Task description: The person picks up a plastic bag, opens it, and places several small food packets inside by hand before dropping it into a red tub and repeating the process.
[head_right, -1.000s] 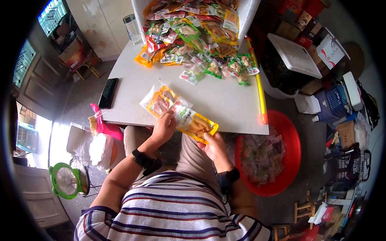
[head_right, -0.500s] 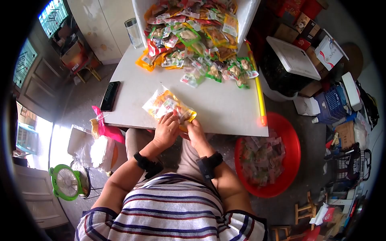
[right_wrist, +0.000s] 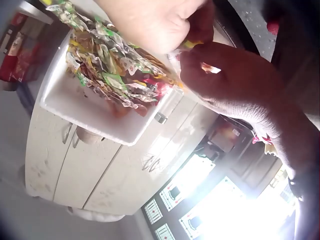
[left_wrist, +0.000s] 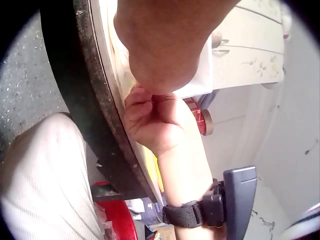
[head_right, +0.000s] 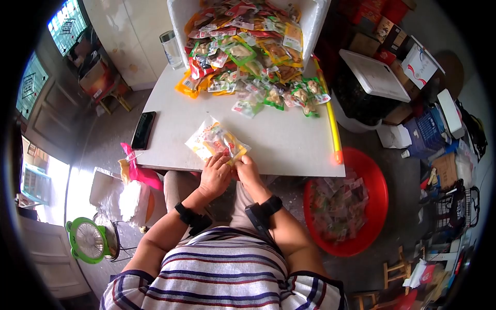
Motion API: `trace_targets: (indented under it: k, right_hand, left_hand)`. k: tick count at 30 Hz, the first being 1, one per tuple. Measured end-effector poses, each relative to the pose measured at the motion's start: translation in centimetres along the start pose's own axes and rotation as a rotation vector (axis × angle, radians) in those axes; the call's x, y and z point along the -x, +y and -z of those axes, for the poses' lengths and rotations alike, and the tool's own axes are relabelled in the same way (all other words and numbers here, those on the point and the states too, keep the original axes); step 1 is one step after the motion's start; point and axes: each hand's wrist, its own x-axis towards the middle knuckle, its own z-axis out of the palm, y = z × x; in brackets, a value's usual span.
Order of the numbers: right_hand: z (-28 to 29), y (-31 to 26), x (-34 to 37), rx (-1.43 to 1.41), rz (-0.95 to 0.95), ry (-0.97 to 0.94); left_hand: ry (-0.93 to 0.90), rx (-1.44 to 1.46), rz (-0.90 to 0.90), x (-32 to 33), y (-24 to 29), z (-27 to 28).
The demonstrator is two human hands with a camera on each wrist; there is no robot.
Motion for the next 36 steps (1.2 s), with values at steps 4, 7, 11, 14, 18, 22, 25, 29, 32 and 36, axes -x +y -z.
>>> trace_targets:
  k: [4,7,11,14,18,22,25,29,32,36]
  right_hand:
    - [1.5,1.1,-1.6,0.29,0.108,-0.098]
    - [3.9,0.5,-1.7,0.669,0.36,0.057]
    - [4.8,-2.0,-1.1,1.084,0.883,0.212]
    - [4.5,-2.3,-1.0,1.335,0.999,0.121]
    - [4.0,-2.0,-1.5,1.389,1.146,0.152]
    - [3.7,-3.7,-1.5,1.241,1.198,0.074]
    - [3.1,-6.0,-0.5,1.116,1.295,0.058]
    - [2.3,-10.0,2.9,1.019,1.198,0.011]
    - [1.9,-12.8,6.4,0.989,1.102,-0.062]
    - [1.2,-14.1,10.5,1.143,0.926,-0.22]
  left_hand:
    - [-0.035,-0.002,-0.016,0.8,-0.4,0.1]
    - [-0.031,-0.065,-0.021,1.9,-0.3,0.5]
    - [-0.045,-0.186,-0.068,3.6,-2.0,-0.5]
    - [0.006,-0.156,-0.116,2.9,-2.3,-0.2]
    - [0.037,0.014,-0.127,1.2,-2.3,1.4]
    - [0.119,0.225,-0.078,-0.8,-2.3,3.2]
    - [0.169,0.314,-0.02,-2.6,-1.8,5.2]
    - [0.121,0.518,0.13,-4.3,-0.2,8.4]
    - [-0.017,1.09,0.383,-4.2,0.0,8.8]
    - [-0.126,1.303,0.432,-3.4,1.8,9.1]
